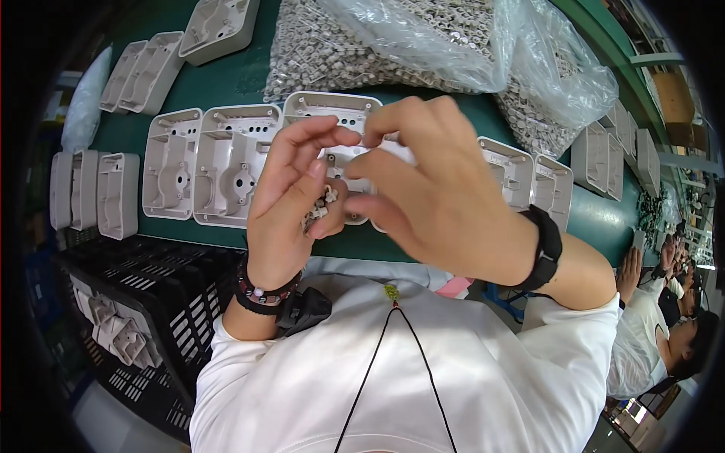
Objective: The person picks up small white components from a bag and inserts them into the slots of plastic housings by hand. After filling the housings, the person stacks them together and moves them to the side of the workbench.
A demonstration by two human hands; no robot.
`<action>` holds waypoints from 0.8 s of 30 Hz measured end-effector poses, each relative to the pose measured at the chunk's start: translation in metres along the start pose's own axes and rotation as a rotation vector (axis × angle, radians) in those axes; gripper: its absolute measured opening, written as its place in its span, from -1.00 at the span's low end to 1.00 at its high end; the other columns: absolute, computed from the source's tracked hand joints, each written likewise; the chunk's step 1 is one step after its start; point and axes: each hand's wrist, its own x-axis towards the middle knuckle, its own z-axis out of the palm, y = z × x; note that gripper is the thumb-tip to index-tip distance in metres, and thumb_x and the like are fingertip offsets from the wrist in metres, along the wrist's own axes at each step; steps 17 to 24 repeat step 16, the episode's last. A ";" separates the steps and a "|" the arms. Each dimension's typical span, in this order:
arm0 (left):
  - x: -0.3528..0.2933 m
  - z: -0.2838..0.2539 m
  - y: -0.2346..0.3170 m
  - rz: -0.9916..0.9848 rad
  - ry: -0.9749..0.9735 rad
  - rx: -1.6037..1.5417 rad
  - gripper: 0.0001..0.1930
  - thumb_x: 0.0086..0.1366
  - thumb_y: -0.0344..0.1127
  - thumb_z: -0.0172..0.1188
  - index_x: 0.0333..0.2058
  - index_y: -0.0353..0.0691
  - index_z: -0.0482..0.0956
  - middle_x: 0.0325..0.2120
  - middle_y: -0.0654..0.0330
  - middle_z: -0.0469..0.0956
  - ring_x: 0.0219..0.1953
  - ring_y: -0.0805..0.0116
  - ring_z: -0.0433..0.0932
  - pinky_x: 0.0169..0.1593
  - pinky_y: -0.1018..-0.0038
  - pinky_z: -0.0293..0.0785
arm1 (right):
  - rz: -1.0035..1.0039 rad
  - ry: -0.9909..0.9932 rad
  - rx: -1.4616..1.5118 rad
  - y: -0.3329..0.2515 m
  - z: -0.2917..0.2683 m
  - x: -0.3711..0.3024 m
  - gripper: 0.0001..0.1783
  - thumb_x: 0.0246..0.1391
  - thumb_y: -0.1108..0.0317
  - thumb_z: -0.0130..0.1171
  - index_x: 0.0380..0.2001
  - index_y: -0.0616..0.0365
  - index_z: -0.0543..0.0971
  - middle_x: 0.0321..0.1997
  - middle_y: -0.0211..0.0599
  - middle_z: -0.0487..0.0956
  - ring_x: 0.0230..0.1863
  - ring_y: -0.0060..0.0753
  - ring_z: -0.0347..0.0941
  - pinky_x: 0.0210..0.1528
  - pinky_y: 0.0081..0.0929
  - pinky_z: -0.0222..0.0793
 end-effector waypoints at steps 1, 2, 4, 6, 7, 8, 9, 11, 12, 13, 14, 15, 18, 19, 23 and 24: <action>0.000 0.001 0.000 0.000 0.003 0.002 -0.66 0.38 -0.27 -0.21 0.06 -0.29 0.17 -0.08 0.10 0.34 -0.71 0.65 0.14 -0.64 0.72 0.05 | 0.011 0.002 0.039 -0.003 0.006 0.002 -0.76 -0.29 0.50 0.25 -0.43 0.09 0.50 -0.19 -0.28 0.36 -0.19 -0.18 0.25 -0.14 -0.33 0.16; 0.000 0.002 -0.001 0.039 -0.012 0.018 -0.65 0.39 -0.25 -0.21 0.06 -0.29 0.16 -0.07 0.10 0.33 -0.70 0.65 0.15 -0.64 0.72 0.05 | 0.021 0.003 0.077 -0.005 0.010 0.003 -0.78 -0.28 0.50 0.25 -0.44 0.10 0.50 -0.21 -0.28 0.35 -0.20 -0.19 0.24 -0.14 -0.34 0.16; 0.000 0.001 -0.002 0.118 -0.039 0.046 -0.63 0.40 -0.20 -0.21 0.07 -0.29 0.16 -0.04 0.09 0.32 -0.69 0.65 0.16 -0.63 0.72 0.06 | 0.035 0.013 0.154 -0.004 0.016 0.006 -0.80 -0.27 0.50 0.25 -0.45 0.10 0.50 -0.22 -0.28 0.35 -0.20 -0.21 0.23 -0.14 -0.37 0.15; -0.002 -0.005 0.000 0.093 -0.042 0.088 -0.63 0.40 -0.19 -0.21 0.07 -0.29 0.16 -0.04 0.08 0.32 -0.68 0.65 0.18 -0.63 0.72 0.07 | 0.069 0.034 0.302 -0.001 0.020 0.010 -0.83 -0.24 0.50 0.24 -0.48 0.10 0.51 -0.23 -0.28 0.34 -0.19 -0.24 0.22 -0.14 -0.41 0.13; -0.003 -0.008 0.002 0.066 -0.051 0.132 -0.62 0.40 -0.18 -0.20 0.07 -0.29 0.16 -0.04 0.08 0.32 -0.67 0.65 0.19 -0.62 0.72 0.08 | 0.069 0.028 0.302 0.001 0.020 0.011 -0.83 -0.24 0.50 0.24 -0.48 0.10 0.51 -0.23 -0.28 0.34 -0.19 -0.24 0.22 -0.14 -0.41 0.13; -0.004 -0.012 0.002 0.039 -0.062 0.176 -0.62 0.40 -0.17 -0.20 0.07 -0.29 0.15 -0.04 0.07 0.32 -0.66 0.65 0.20 -0.62 0.72 0.09 | 0.095 0.042 0.277 0.004 0.018 0.011 -0.84 -0.23 0.50 0.24 -0.49 0.10 0.51 -0.23 -0.28 0.34 -0.18 -0.25 0.22 -0.12 -0.42 0.12; -0.006 -0.017 0.003 0.039 -0.054 0.171 -0.62 0.40 -0.17 -0.20 0.07 -0.29 0.15 -0.04 0.07 0.32 -0.66 0.65 0.20 -0.62 0.72 0.09 | 0.118 0.055 0.255 0.007 0.016 0.012 -0.86 -0.22 0.50 0.24 -0.50 0.10 0.51 -0.22 -0.28 0.34 -0.18 -0.26 0.21 -0.11 -0.43 0.11; -0.011 -0.029 0.003 -0.036 -0.116 0.225 -0.62 0.39 -0.17 -0.18 0.07 -0.27 0.16 -0.04 0.06 0.33 -0.64 0.65 0.23 -0.60 0.73 0.12 | 0.141 0.058 0.234 0.009 0.014 0.014 -0.87 -0.21 0.50 0.24 -0.51 0.10 0.51 -0.22 -0.28 0.33 -0.17 -0.28 0.21 -0.10 -0.44 0.09; -0.012 -0.032 0.002 -0.075 -0.148 0.250 -0.62 0.39 -0.17 -0.17 0.06 -0.27 0.16 -0.04 0.05 0.33 -0.63 0.65 0.25 -0.59 0.73 0.14 | 0.141 0.029 0.252 0.009 0.014 0.015 -0.86 -0.21 0.49 0.25 -0.50 0.10 0.51 -0.21 -0.28 0.33 -0.17 -0.28 0.21 -0.08 -0.44 0.08; -0.013 -0.034 0.002 -0.077 -0.142 0.243 -0.62 0.39 -0.17 -0.17 0.06 -0.27 0.16 -0.04 0.05 0.33 -0.63 0.65 0.25 -0.59 0.73 0.14 | 0.142 0.000 0.269 0.009 0.013 0.016 -0.86 -0.21 0.49 0.25 -0.49 0.09 0.52 -0.21 -0.27 0.33 -0.17 -0.28 0.21 -0.07 -0.44 0.07; -0.013 -0.036 0.002 -0.080 -0.142 0.301 -0.61 0.38 -0.16 -0.14 0.06 -0.26 0.16 -0.05 0.07 0.34 -0.63 0.65 0.26 -0.57 0.73 0.16 | 0.148 -0.030 0.284 0.009 0.013 0.017 -0.85 -0.21 0.48 0.26 -0.48 0.08 0.52 -0.20 -0.27 0.33 -0.17 -0.29 0.21 -0.06 -0.44 0.06; -0.012 -0.037 0.003 -0.083 -0.141 0.359 -0.60 0.37 -0.15 -0.11 0.07 -0.26 0.16 -0.05 0.08 0.34 -0.63 0.65 0.26 -0.56 0.72 0.18 | 0.142 -0.033 0.256 0.009 0.014 0.018 -0.84 -0.20 0.48 0.26 -0.46 0.07 0.52 -0.18 -0.26 0.33 -0.16 -0.29 0.21 -0.05 -0.42 0.07; -0.011 -0.037 0.004 -0.087 -0.141 0.417 -0.58 0.36 -0.15 -0.07 0.07 -0.25 0.16 -0.06 0.10 0.35 -0.62 0.64 0.27 -0.54 0.72 0.20 | 0.136 -0.037 0.229 0.008 0.015 0.019 -0.83 -0.18 0.47 0.25 -0.43 0.05 0.52 -0.17 -0.26 0.33 -0.16 -0.30 0.21 -0.04 -0.40 0.07; -0.011 -0.037 0.004 -0.087 -0.141 0.417 -0.58 0.36 -0.15 -0.07 0.07 -0.25 0.16 -0.06 0.10 0.35 -0.62 0.64 0.27 -0.54 0.72 0.20 | 0.136 -0.037 0.229 0.008 0.015 0.019 -0.83 -0.18 0.47 0.25 -0.43 0.05 0.52 -0.17 -0.26 0.33 -0.16 -0.30 0.21 -0.04 -0.40 0.07; -0.011 -0.037 0.004 -0.087 -0.141 0.417 -0.58 0.36 -0.15 -0.07 0.07 -0.25 0.16 -0.06 0.10 0.35 -0.62 0.64 0.27 -0.54 0.72 0.20 | 0.136 -0.037 0.229 0.008 0.015 0.019 -0.83 -0.18 0.47 0.25 -0.43 0.05 0.52 -0.17 -0.26 0.33 -0.16 -0.30 0.21 -0.04 -0.40 0.07; -0.011 -0.037 0.004 -0.087 -0.141 0.417 -0.58 0.36 -0.15 -0.07 0.07 -0.25 0.16 -0.06 0.10 0.35 -0.62 0.64 0.27 -0.54 0.72 0.20 | 0.136 -0.037 0.229 0.008 0.015 0.019 -0.83 -0.18 0.47 0.25 -0.43 0.05 0.52 -0.17 -0.26 0.33 -0.16 -0.30 0.21 -0.04 -0.40 0.07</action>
